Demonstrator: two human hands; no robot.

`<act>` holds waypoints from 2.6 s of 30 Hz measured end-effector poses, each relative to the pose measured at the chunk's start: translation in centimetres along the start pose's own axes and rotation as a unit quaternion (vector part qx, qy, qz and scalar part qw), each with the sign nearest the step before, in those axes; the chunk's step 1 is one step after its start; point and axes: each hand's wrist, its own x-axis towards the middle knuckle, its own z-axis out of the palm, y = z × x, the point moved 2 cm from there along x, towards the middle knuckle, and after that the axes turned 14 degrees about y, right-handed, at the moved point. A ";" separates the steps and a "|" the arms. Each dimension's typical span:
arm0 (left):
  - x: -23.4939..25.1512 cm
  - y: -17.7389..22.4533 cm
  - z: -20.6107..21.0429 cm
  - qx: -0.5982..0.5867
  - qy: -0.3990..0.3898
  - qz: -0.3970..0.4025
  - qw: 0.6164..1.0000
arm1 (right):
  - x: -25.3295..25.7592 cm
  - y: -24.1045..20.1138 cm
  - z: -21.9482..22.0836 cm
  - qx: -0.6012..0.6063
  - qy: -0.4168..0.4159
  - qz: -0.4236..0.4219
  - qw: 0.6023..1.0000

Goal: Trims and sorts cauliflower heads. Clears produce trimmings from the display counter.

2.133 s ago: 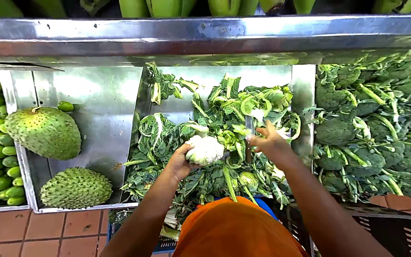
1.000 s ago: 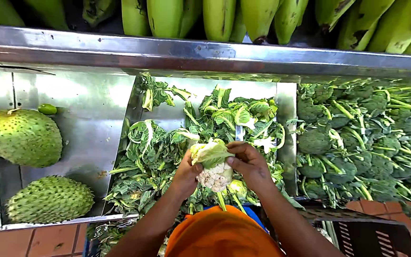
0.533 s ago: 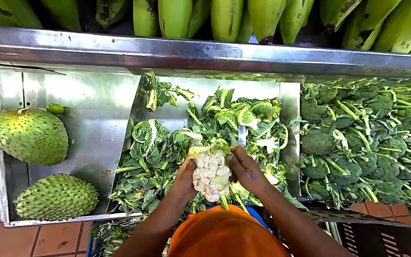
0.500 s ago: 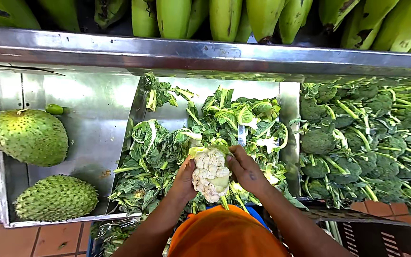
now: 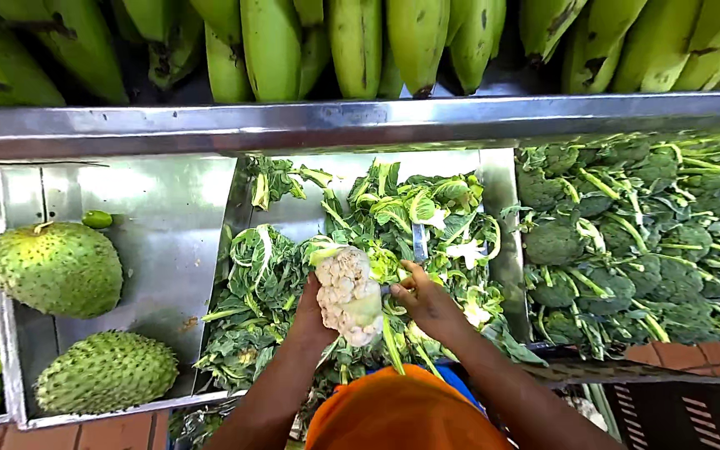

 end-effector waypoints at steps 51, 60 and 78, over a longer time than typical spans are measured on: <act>-0.4 -1.3 -0.7 -0.026 -0.017 -0.038 0.999 | -0.3 1.1 1.5 0.261 -0.113 0.094 0.954; -1.3 -1.5 -0.5 0.026 -0.007 -0.120 0.992 | -1.9 -3.3 -2.7 0.170 -0.249 -0.144 0.942; -0.2 0.8 1.2 0.594 -0.140 0.119 0.783 | 1.6 -1.2 -3.7 0.075 -0.124 -0.111 0.983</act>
